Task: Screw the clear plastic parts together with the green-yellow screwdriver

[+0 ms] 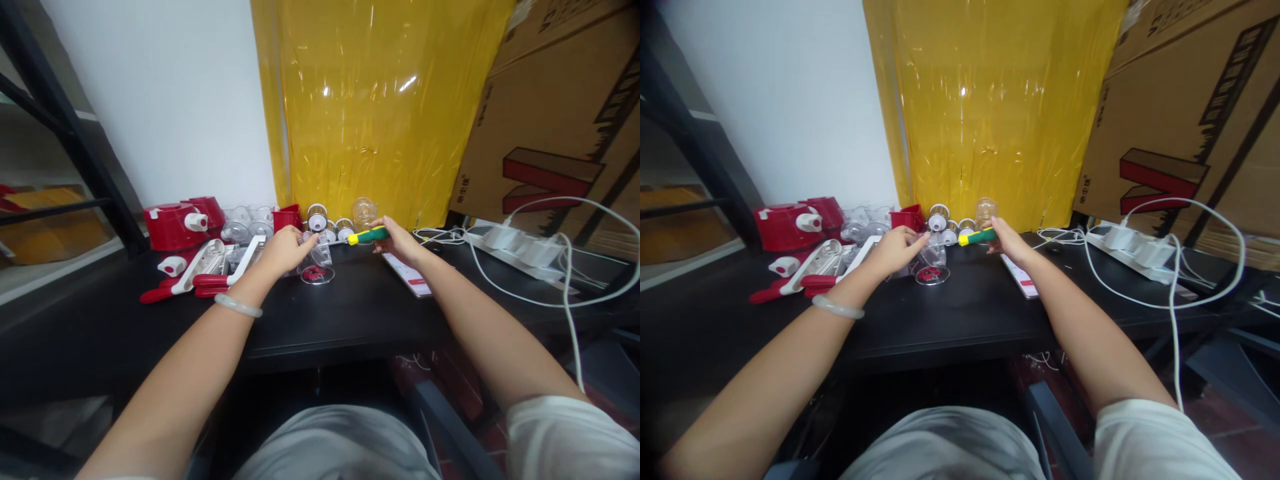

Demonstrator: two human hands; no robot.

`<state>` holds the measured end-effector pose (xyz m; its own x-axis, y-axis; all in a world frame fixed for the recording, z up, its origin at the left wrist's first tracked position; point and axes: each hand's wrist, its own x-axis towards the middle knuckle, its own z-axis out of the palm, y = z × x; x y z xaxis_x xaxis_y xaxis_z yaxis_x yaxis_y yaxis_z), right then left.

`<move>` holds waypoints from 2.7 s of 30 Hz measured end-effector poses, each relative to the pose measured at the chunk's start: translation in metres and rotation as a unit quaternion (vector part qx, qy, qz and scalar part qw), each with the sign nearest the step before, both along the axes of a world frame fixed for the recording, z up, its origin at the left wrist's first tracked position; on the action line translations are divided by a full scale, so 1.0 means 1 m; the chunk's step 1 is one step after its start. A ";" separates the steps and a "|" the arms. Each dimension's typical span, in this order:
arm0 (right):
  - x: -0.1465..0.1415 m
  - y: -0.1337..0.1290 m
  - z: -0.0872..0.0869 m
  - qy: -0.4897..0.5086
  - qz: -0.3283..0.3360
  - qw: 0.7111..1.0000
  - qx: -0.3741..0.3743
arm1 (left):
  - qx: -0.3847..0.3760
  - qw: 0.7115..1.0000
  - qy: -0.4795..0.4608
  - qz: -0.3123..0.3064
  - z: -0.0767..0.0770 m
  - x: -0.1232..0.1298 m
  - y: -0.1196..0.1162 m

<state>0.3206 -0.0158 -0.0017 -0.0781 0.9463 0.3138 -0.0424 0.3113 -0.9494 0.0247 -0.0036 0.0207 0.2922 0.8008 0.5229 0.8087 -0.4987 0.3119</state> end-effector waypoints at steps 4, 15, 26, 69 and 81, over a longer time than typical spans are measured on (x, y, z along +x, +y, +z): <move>0.004 -0.001 0.001 -0.050 0.027 0.998 0.018 | 0.008 1.000 0.007 -0.002 0.000 0.000 0.001; 0.006 -0.005 0.007 -0.001 0.068 0.998 -0.006 | 0.011 1.000 0.007 -0.004 0.001 0.001 -0.001; 0.009 -0.003 0.002 -0.087 0.037 0.995 0.026 | 0.013 1.000 0.015 0.000 0.001 0.001 -0.002; 0.003 0.007 -0.004 -0.050 -0.042 0.996 0.054 | 0.002 1.000 0.008 0.011 0.000 0.005 -0.003; 0.004 0.003 0.000 -0.044 -0.034 0.998 0.033 | 0.003 1.000 0.017 0.006 0.000 0.006 -0.005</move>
